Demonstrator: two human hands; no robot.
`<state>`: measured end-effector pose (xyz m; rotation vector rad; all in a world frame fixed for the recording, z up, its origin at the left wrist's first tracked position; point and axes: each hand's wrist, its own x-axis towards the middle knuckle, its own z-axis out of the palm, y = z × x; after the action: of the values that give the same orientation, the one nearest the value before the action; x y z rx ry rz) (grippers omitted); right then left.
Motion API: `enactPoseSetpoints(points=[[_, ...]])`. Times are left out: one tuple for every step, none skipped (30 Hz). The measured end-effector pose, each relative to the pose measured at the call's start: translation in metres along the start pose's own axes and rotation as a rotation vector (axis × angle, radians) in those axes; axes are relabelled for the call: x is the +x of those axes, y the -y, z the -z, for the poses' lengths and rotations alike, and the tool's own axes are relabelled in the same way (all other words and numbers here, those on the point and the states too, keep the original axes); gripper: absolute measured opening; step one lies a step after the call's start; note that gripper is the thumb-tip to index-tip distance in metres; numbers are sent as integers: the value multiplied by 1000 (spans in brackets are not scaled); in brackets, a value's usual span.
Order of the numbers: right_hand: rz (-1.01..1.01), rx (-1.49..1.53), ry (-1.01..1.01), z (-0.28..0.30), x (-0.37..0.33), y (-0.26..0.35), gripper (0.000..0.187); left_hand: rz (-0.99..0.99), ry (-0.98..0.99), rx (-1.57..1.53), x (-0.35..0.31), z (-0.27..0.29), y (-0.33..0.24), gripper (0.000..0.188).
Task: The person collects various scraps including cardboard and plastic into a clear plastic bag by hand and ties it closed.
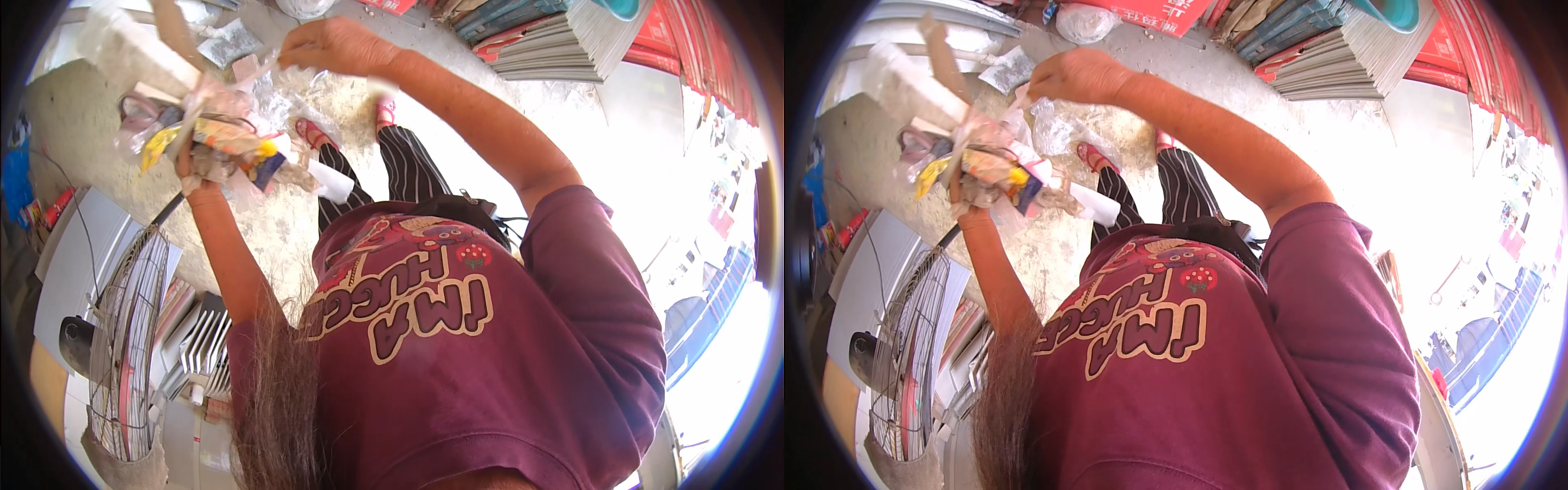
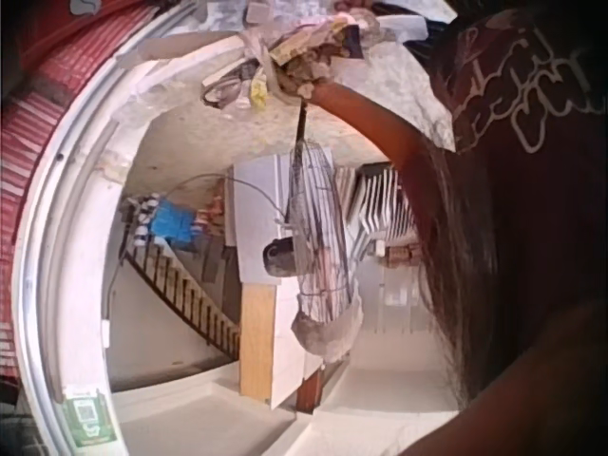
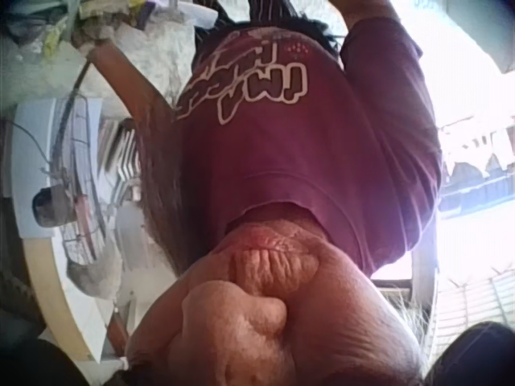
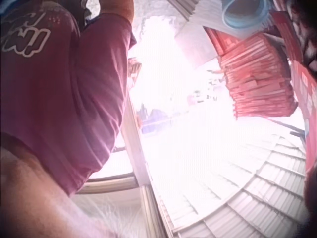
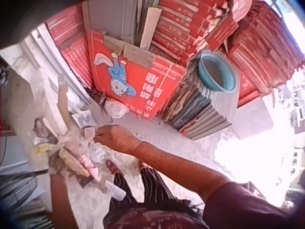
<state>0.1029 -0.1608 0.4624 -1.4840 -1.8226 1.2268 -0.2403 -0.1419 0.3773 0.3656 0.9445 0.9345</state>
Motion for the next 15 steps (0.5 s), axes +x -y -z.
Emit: enactPoseSetpoints(points=[[117,-78,-90,-2,-2,10,19,-59,16,62,6,-11,8,49],[211,-66,-128,-8,1,12,20,-191,-95,247,6,-20,18,41],[261,-67,-122,-15,4,15,19,-270,-73,350,6,-30,24,39],[257,-102,-124,-18,4,22,19,-263,-130,379,6,-48,30,40],[252,-138,-125,-21,3,30,18,-256,-189,408,4,-67,35,42],[258,-144,-128,-27,5,34,18,-218,-226,420,1,-77,37,47],[263,-151,-131,-34,6,35,18,-263,-200,483,-1,-85,37,48],[268,-157,-132,-41,8,36,18,-308,-174,546,-2,-90,37,49],[224,-146,-135,-47,8,37,18,-345,-150,607,-5,-94,39,50],[179,-136,-136,-53,9,38,18,-332,-130,622,-7,-98,38,51],[134,-126,-138,-58,9,37,18,-336,-119,628,-8,-102,39,52],[99,-134,-141,-61,8,38,20,-339,-108,633,-9,-104,39,52],[100,-95,-174,-66,8,35,20,-342,-96,638,-9,-105,40,53],[100,-57,-206,-71,9,33,21,-312,-74,646,-8,-103,41,54],[102,-15,-236,-74,8,33,22,-283,-57,656,-9,-102,40,54]])
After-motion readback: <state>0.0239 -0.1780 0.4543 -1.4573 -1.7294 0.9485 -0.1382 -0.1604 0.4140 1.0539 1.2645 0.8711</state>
